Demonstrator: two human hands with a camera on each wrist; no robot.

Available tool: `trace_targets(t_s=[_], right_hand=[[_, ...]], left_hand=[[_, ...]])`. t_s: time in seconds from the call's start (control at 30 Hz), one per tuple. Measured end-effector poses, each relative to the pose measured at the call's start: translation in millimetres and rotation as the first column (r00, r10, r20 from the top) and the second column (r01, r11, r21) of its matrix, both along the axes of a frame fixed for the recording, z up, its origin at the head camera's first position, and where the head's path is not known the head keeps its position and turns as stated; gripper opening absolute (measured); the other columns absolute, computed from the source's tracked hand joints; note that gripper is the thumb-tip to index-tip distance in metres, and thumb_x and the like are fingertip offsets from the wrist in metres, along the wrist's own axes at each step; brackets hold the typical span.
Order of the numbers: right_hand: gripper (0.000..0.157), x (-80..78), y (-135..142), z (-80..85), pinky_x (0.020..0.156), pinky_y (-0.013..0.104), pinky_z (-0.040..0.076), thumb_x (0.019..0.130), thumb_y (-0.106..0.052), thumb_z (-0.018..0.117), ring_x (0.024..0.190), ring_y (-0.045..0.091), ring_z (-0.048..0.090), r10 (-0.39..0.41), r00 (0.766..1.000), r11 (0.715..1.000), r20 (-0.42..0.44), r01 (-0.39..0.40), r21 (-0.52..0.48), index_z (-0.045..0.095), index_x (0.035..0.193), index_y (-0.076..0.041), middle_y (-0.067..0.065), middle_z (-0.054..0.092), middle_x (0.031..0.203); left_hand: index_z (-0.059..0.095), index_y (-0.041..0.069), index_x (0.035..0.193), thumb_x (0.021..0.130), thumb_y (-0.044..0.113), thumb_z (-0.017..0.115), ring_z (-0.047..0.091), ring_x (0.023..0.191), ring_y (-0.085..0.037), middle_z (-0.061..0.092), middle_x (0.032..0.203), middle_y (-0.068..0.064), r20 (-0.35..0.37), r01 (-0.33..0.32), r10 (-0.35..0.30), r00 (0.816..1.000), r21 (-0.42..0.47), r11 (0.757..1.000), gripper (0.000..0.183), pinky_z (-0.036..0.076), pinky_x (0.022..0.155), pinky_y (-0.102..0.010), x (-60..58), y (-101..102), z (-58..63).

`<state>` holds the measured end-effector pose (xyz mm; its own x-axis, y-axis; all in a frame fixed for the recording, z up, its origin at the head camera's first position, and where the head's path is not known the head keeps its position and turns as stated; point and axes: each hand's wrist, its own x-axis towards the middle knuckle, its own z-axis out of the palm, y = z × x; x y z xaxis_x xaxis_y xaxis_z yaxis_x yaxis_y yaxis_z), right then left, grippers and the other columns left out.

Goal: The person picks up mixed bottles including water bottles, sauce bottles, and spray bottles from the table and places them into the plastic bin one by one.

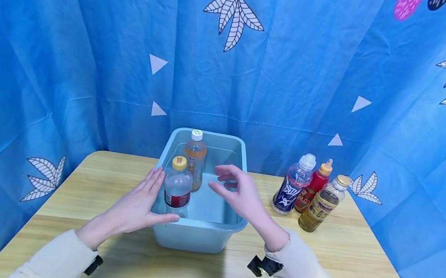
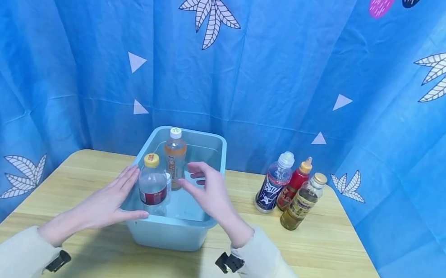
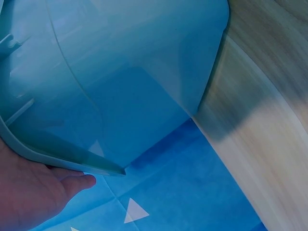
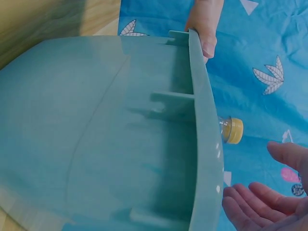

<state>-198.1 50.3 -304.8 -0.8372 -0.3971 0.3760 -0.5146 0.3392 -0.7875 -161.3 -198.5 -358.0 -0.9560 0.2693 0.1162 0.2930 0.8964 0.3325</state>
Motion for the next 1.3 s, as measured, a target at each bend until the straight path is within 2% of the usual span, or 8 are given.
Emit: trace_targets(t_s=[0.13,0.3,0.43,0.57,0.8,0.97,1.07,1.3], right_hand=[[0.033,1.6,9,-3.0,0.077,0.038,0.049,0.079,-0.014,0.068,0.089,0.025,0.059,-0.022,1.0,1.0,-0.022,0.021,-0.017,0.059,0.108,-0.003,0.008,0.062,0.098],[0.03,3.7,20,-7.2,0.074,0.031,0.05,0.079,-0.015,0.068,0.086,0.02,0.059,-0.059,0.997,0.998,-0.042,0.059,-0.014,0.061,0.106,-0.005,0.004,0.063,0.094],[0.028,5.1,28,-10.1,0.073,0.032,0.05,0.08,-0.016,0.067,0.085,0.017,0.06,-0.079,0.995,0.997,-0.054,0.078,-0.017,0.061,0.105,-0.006,0.003,0.063,0.094],[0.027,6.1,35,-13.2,0.073,0.033,0.051,0.08,-0.015,0.066,0.085,0.018,0.06,-0.087,0.994,0.996,-0.071,0.084,-0.039,0.061,0.105,-0.005,0.004,0.063,0.093],[0.026,7.1,49,-19.2,0.071,0.028,0.051,0.08,-0.012,0.066,0.083,0.015,0.06,-0.122,0.989,0.991,-0.084,0.117,-0.062,0.061,0.104,-0.004,0.007,0.064,0.094],[0.023,19.3,53,-9.3,0.069,0.033,0.051,0.079,-0.003,0.065,0.08,0.025,0.06,-0.18,0.98,0.981,-0.087,0.173,-0.083,0.061,0.1,0.004,0.018,0.063,0.093],[0.021,22.9,57,-7.2,0.068,0.033,0.051,0.079,0.0,0.064,0.078,0.027,0.06,-0.219,0.971,0.973,-0.09,0.212,-0.09,0.061,0.098,0.006,0.018,0.063,0.092],[0.021,5.6,81,-33.7,0.066,0.027,0.051,0.08,-0.01,0.066,0.075,0.015,0.06,-0.261,0.958,0.963,-0.117,0.249,-0.108,0.063,0.099,-0.002,0.011,0.065,0.09]], left_hand=[[0.012,-0.001,0.14,0.067,0.076,0.045,0.005,0.133,-0.033,0.006,0.147,-0.016,-0.001,-0.001,0.001,1.0,-0.002,1.0,0.111,0.02,0.1,-0.053,-0.5,0,0.0],[0.013,-0.002,0.14,0.067,0.077,0.044,0.006,0.132,-0.034,0.007,0.147,-0.016,-0.008,-0.001,0.001,1.0,-0.006,1.0,0.112,0.022,0.1,-0.052,0.0,1,0.0],[0.013,-0.002,0.14,0.067,0.075,0.046,0.007,0.132,-0.034,0.008,0.146,-0.016,-0.001,-0.001,0.001,1.0,-0.002,1.0,0.111,0.022,0.099,-0.052,0.1,2,-0.3],[0.012,-0.001,0.14,0.067,0.075,0.046,0.006,0.132,-0.034,0.007,0.146,-0.016,0.009,-0.001,0.001,1.0,0.001,1.0,0.111,0.022,0.099,-0.052,0.1,2,-0.3],[0.013,-0.002,0.14,0.067,0.076,0.046,0.006,0.132,-0.034,0.007,0.146,-0.017,-0.001,-0.003,0.003,1.0,-0.006,1.0,0.111,0.022,0.099,-0.052,-0.4,2,0.1],[0.013,-0.002,0.14,0.069,0.072,0.049,0.006,0.132,-0.034,0.007,0.146,-0.017,0.013,-0.005,0.005,1.0,0.001,1.0,0.109,0.022,0.098,-0.054,-0.2,2,1.2],[0.013,-0.002,0.14,0.068,0.073,0.049,0.007,0.132,-0.035,0.008,0.146,-0.017,0.016,-0.006,0.006,1.0,0.003,1.0,0.11,0.023,0.098,-0.054,-0.2,2,1.5],[0.012,-0.001,0.141,0.067,0.076,0.046,0.006,0.132,-0.035,0.007,0.147,-0.016,0.02,-0.006,0.006,1.0,-0.001,1.0,0.112,0.023,0.098,-0.054,-1.3,1,-0.2]])
